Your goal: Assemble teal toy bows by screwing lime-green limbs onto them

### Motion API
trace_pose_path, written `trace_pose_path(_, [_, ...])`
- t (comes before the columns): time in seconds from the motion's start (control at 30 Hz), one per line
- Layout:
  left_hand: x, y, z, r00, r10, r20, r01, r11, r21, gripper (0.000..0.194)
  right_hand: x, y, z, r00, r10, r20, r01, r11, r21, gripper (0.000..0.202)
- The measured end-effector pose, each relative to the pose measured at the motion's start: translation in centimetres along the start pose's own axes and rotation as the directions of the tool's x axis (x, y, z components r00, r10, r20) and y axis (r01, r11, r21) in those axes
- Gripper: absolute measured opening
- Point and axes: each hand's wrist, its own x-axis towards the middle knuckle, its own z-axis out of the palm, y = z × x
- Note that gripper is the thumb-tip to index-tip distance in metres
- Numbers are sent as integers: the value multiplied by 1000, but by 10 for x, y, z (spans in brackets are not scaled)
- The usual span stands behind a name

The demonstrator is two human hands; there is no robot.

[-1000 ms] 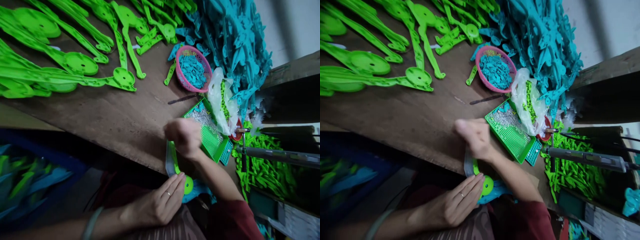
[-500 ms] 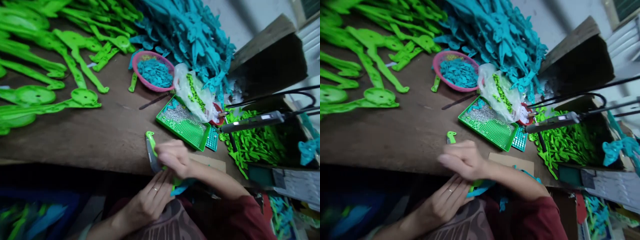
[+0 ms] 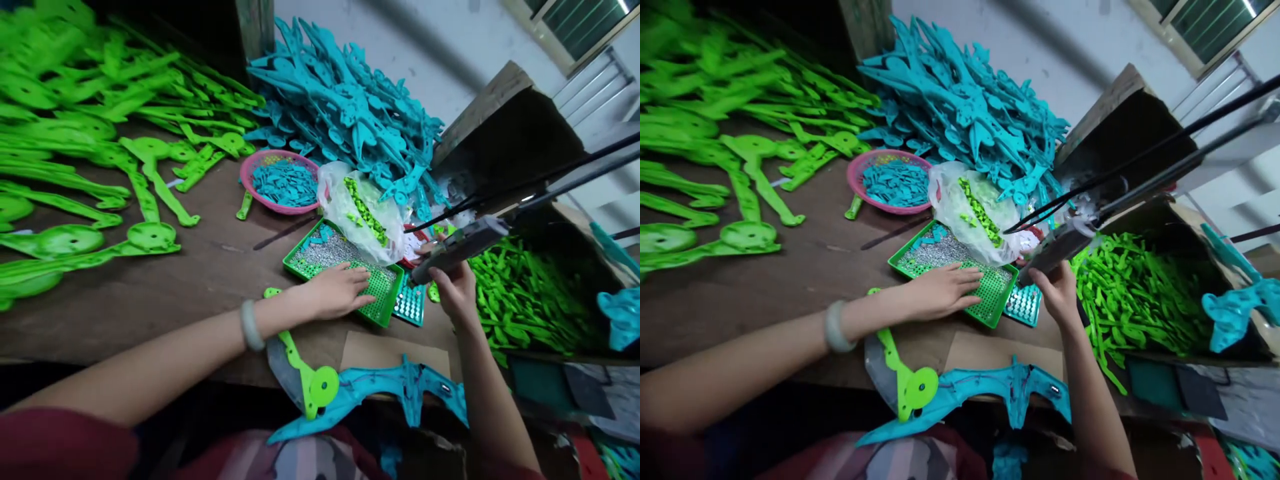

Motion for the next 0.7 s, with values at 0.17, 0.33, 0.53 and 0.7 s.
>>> trace_pose_path(0.17, [11,-23,5,997,-66,31,62,992,114,42,7,-18,18,1000,-2,13,-1,959,283,32])
trace_pose_path(0.33, [32,-31,2,995,38,95,-48,993,104,26,22,-9,59,998,27,-52,-4,917,400,36])
trace_pose_path(0.53, [0,-35,-21,991,22,-131,7,976,220,40,37,32,97,956,-101,-274,179,945,274,37])
trace_pose_path(0.7, [-75,57,-21,949,78,-306,-113,989,-100,35,43,50,112,952,-142,-269,204,955,216,37])
